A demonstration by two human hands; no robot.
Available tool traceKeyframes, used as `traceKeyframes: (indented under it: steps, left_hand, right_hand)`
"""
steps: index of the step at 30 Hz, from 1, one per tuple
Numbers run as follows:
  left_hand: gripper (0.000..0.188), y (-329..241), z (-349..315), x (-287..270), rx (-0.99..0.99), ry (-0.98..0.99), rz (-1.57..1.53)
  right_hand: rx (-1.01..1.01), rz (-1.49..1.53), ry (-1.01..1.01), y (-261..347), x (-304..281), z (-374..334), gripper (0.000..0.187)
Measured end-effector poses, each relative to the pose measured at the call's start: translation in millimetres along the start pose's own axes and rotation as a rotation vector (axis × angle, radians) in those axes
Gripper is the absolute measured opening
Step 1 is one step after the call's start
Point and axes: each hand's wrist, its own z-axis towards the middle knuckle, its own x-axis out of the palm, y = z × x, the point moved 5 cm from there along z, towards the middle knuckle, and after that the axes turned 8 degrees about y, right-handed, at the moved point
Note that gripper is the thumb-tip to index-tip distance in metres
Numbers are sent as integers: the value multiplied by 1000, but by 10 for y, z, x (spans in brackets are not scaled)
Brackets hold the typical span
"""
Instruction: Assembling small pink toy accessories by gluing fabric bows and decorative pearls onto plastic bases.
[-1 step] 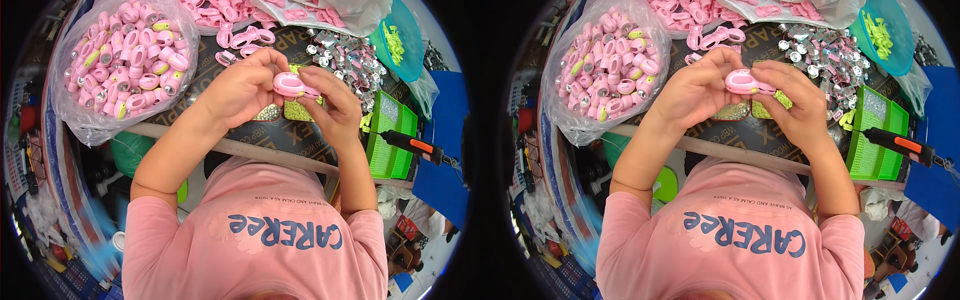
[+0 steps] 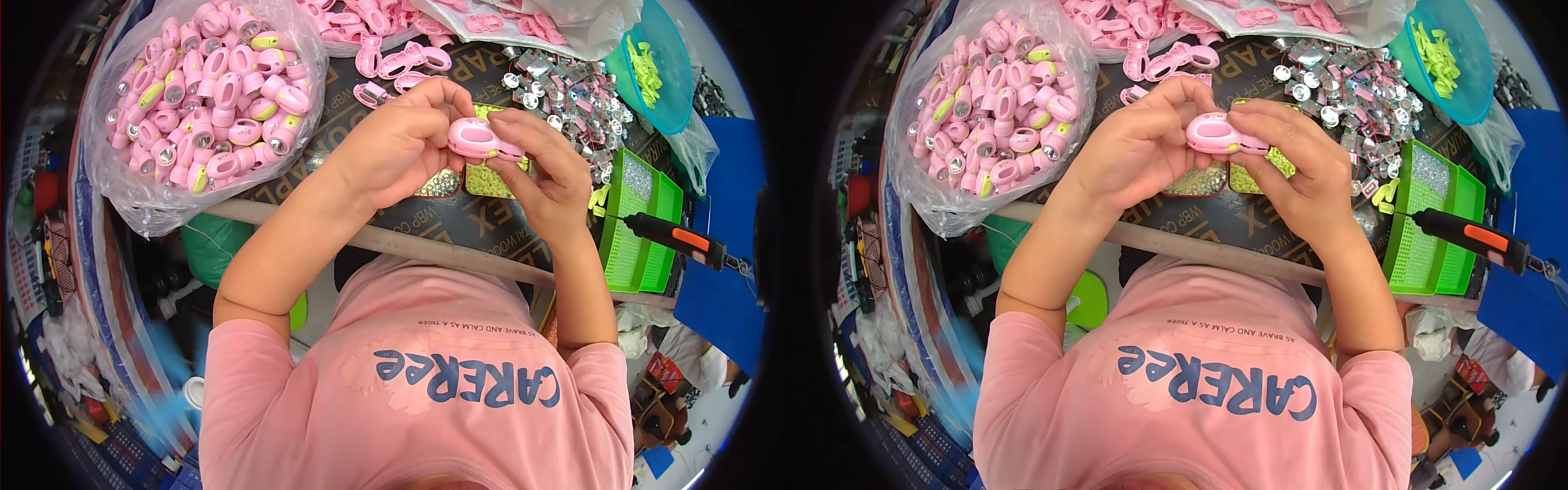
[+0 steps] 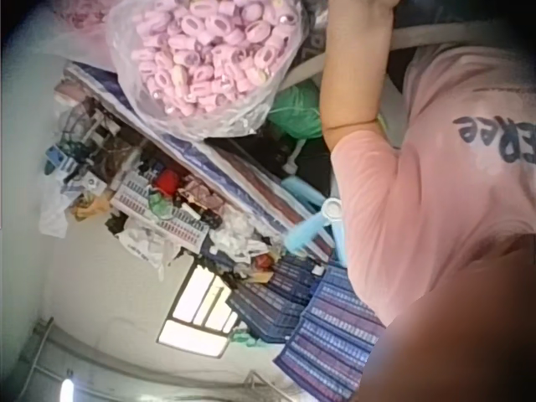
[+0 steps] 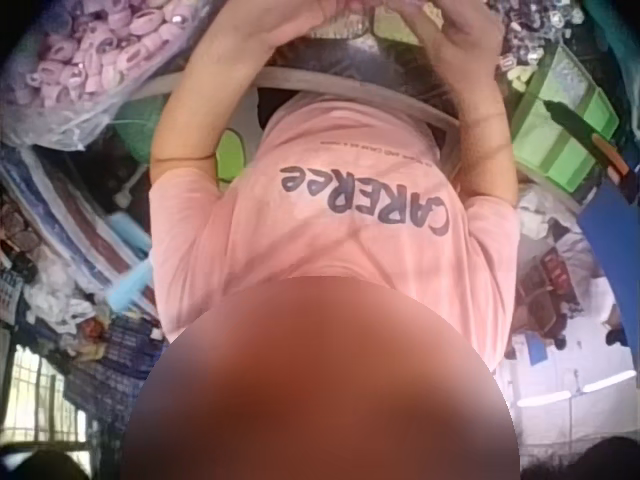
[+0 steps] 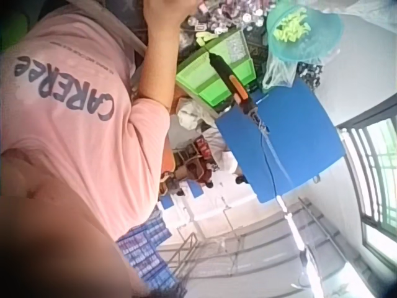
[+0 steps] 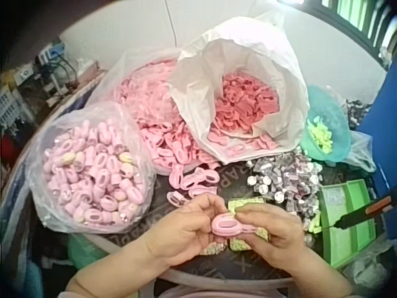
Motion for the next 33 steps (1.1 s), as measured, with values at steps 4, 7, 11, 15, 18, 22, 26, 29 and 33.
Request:
traceKeyframes:
  steps: [4, 7, 11, 15, 18, 22, 26, 29, 33]
  left_hand:
    - [24, 6, -4, 2, 7, 27, 18]
    - [26, -45, -35, 20, -5, -62, 212]
    - [17, -225, -151, -43, 4, -186, 1818]
    - [7, 76, -230, 9, 95, -57, 2169]
    - [6, 119, -227, -1, 153, -59, 2176]
    - [13, 44, -253, -26, 60, -93, 2026]
    - [14, -257, -335, 210, 509, -398, 1696]
    - [18, -293, -362, 297, 618, -408, 1612]
    - [19, -309, -376, 302, 652, -395, 1604]
  right_hand:
    - [17, 16, -19, -42, -9, -21, 42]
    - [22, 18, -2, -83, -18, -45, 42]
    - [78, 121, -57, -136, -68, -73, 42]
    - [84, 141, -57, -130, -61, -62, 42]
    - [103, 149, -78, -120, -62, -53, 42]
    - [92, 40, -81, -64, -93, -55, 42]
    - [114, 18, -80, 26, -91, -48, 42]
    - [117, 31, -70, 69, -38, -38, 42]
    - [130, 36, -79, 80, -18, -16, 42]
